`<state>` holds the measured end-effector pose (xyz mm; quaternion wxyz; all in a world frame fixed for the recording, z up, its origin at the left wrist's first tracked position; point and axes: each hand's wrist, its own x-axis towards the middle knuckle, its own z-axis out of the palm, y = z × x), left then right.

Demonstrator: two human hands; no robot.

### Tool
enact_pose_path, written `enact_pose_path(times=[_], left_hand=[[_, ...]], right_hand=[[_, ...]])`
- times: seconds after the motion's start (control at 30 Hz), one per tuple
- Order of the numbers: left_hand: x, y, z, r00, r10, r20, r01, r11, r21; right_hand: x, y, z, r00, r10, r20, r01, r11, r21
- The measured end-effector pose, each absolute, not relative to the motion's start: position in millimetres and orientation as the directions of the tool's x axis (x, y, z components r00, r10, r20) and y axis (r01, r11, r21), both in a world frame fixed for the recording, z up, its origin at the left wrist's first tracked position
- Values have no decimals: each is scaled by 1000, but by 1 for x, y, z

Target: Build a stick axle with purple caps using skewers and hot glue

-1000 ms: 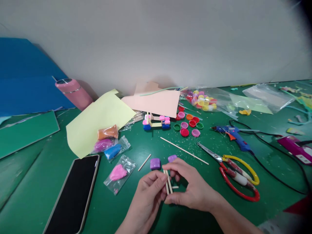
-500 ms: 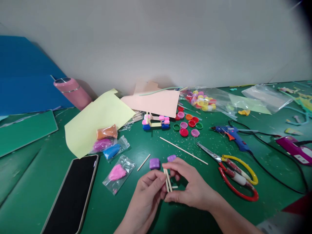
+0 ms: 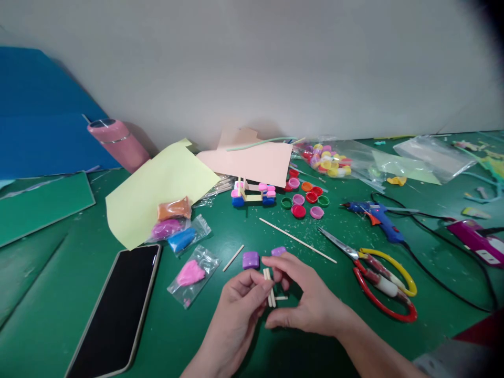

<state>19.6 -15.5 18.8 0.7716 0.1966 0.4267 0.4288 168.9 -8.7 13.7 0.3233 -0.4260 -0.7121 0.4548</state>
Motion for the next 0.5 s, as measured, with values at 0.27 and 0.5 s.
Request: enact_pose_path(times=[0.27, 0.5], left_hand=[[18, -15, 16, 264, 823, -504, -492, 564, 664], [20, -17, 17, 279, 821, -499, -486, 569, 664]], right_hand=[[173, -8, 15, -456, 887, 74, 391, 274, -879], [170, -8, 14, -453, 886, 100, 383, 295, -875]])
